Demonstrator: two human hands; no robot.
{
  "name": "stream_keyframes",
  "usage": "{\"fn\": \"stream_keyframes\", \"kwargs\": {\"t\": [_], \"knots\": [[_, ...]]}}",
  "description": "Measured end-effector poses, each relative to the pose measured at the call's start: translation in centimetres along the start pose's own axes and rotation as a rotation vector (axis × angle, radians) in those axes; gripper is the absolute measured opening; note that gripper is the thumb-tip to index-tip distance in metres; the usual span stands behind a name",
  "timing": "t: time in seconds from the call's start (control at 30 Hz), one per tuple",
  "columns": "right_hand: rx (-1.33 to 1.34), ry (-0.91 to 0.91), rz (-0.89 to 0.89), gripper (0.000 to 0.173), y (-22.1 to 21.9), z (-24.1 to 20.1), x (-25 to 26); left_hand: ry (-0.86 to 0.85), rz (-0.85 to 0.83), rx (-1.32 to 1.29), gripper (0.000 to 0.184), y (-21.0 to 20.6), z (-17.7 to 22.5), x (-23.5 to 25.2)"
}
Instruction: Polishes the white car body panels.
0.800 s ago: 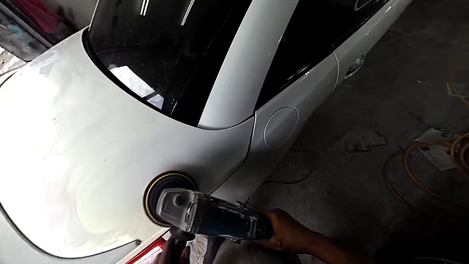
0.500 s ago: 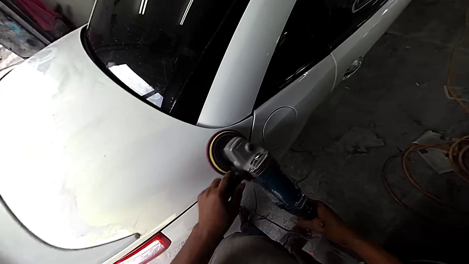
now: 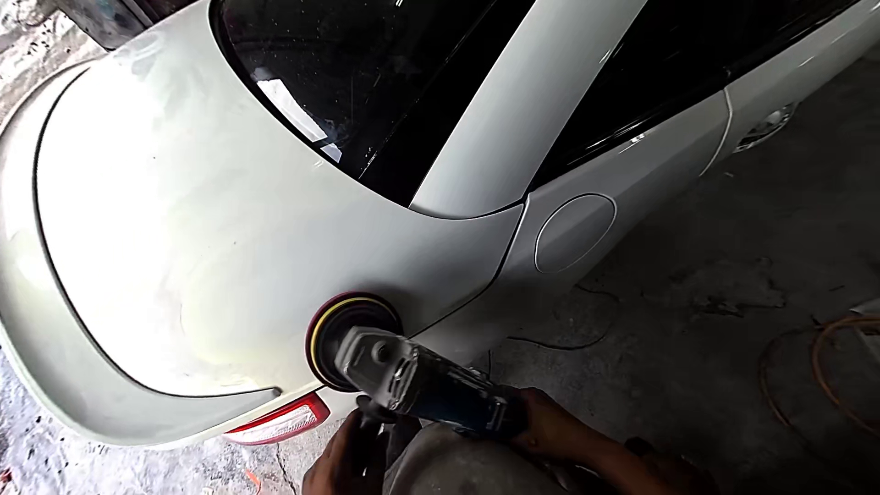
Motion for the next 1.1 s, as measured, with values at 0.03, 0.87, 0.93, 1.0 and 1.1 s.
{"fn": "stream_keyframes", "kwargs": {"t": [0.03, 0.87, 0.93, 1.0, 1.1], "knots": [[-0.045, 0.008, -0.033, 0.061, 0.0, -0.7, 0.7, 0.016, 0.037, 0.000, 0.046, 0.2, -0.7, -0.6], [-0.253, -0.058, 0.071, 0.074, -12.8, 3.0, -1.1, 0.107, -0.442, -0.297, 0.025, -9.1, -15.1, -9.4], [-0.288, -0.066, 0.072, 0.073, -15.5, 0.8, 0.3, 0.162, -0.423, -0.315, 0.025, -9.0, -19.2, -9.8], [-0.361, -0.079, 0.054, 0.069, -17.8, -1.6, 1.9, 0.253, -0.471, -0.360, 0.027, -8.1, -23.1, -10.2], [-0.500, -0.088, -0.020, 0.066, -20.2, -6.1, 5.1, 0.436, -0.475, -0.471, 0.032, -5.7, -28.6, -10.8]]}}
Point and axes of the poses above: each hand's wrist, its own x-axis towards the middle knuckle, its own y-axis out of the back of the hand, z = x × y, the point moved 4 cm from there along x, towards the middle knuckle, and after that the axes turned 8 degrees about y, right-handed, at the moved point
